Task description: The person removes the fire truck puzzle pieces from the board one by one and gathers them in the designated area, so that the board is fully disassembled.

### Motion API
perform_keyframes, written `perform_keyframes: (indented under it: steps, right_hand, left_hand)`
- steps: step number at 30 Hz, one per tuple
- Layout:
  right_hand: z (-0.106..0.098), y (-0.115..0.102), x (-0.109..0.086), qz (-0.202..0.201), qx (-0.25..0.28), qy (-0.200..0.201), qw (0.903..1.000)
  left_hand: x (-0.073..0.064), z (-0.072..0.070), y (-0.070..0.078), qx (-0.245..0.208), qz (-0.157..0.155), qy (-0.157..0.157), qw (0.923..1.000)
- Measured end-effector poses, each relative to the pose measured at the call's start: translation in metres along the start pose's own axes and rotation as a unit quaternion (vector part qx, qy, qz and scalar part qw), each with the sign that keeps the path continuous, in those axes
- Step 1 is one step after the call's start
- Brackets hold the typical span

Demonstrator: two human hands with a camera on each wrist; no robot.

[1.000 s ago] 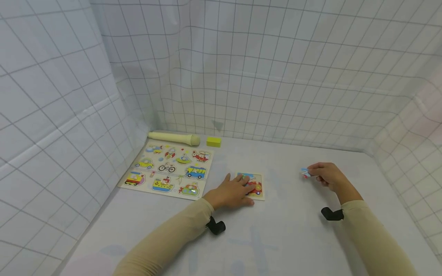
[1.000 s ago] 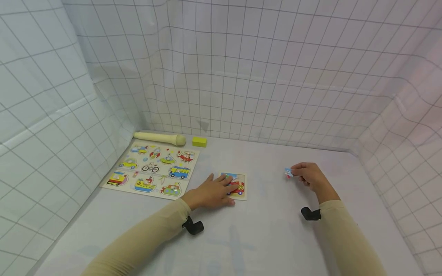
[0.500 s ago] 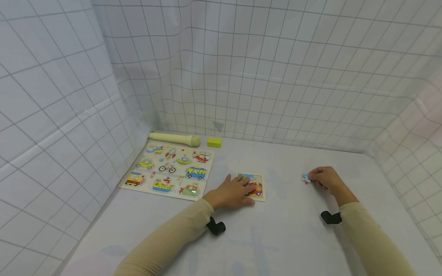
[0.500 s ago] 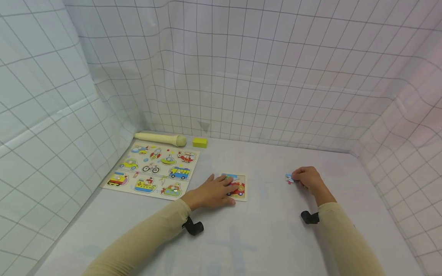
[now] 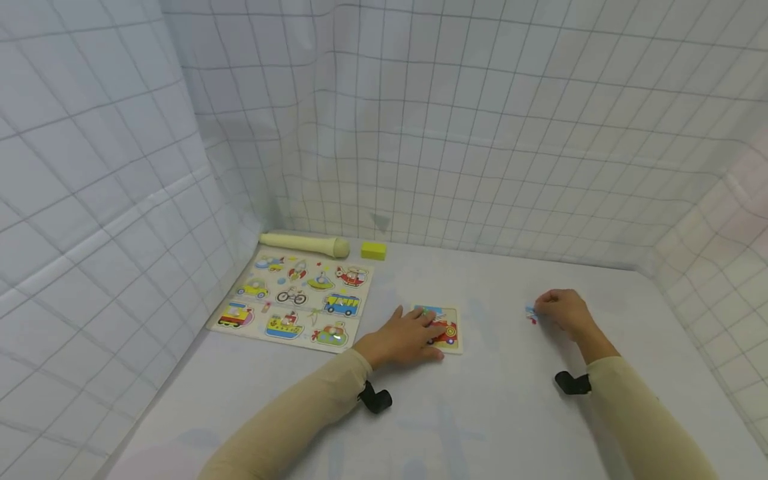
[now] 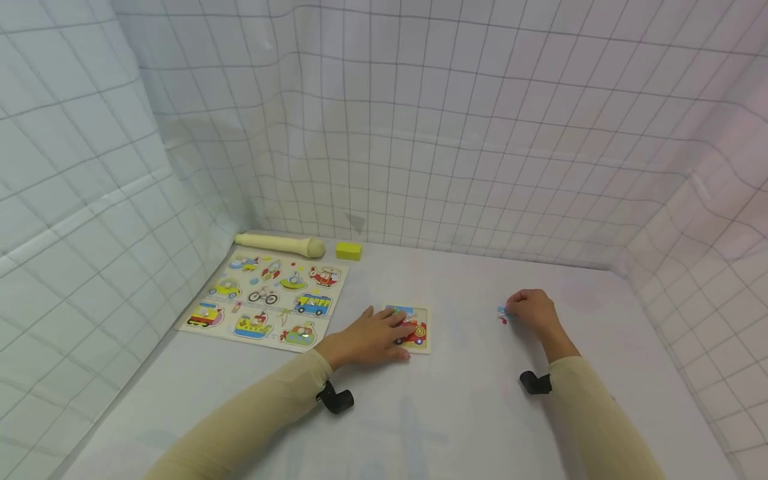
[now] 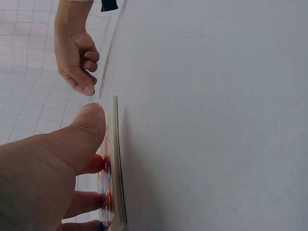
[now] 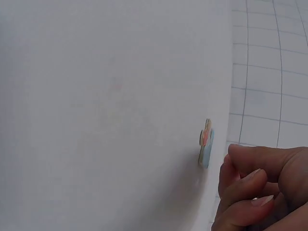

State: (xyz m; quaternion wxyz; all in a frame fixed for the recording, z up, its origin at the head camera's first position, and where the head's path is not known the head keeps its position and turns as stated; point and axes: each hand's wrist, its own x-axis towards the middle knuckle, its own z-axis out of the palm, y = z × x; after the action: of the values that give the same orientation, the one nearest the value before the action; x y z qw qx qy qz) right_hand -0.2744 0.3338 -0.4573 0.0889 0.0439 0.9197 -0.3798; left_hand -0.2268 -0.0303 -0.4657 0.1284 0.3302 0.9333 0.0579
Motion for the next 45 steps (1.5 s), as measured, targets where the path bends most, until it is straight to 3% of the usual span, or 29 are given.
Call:
perform_keyframes:
  steps: [6,11,19,26,38,41,45]
  right_hand:
    - [0.005,-0.024,-0.002,-0.026,-0.008,0.01,0.9996]
    - [0.019,-0.048,-0.002,-0.042,0.039,-0.028,0.998]
    - [0.066,-0.08,-0.012,-0.041,0.089,-0.097,0.9904]
    - [0.101,-0.087,-0.02,-0.066,0.09,-0.15,0.9824]
    - [0.113,-0.091,-0.023,-0.109,-0.008,-0.109,0.988]
    - [0.114,-0.093,-0.023,-0.108,-0.006,-0.104,0.9887]
    - [0.115,-0.094,-0.022,-0.095,0.035,-0.105,0.9893]
  left_hand:
    - [-0.001,-0.002,0.0,-0.003,0.0,0.0,1.0]
    - [0.0,-0.002,-0.003,-0.004,0.006,0.001,1.0]
    - [-0.005,-0.006,-0.004,0.004,0.018,0.001,0.9998]
    - [-0.012,0.001,-0.006,0.029,0.049,-0.002,0.9984]
    - [-0.013,-0.006,-0.003,0.034,0.053,-0.028,0.9976]
    - [-0.012,-0.007,-0.003,0.039,0.051,-0.031,0.9975]
    - [-0.011,-0.007,-0.003,0.041,0.048,-0.033,0.9975]
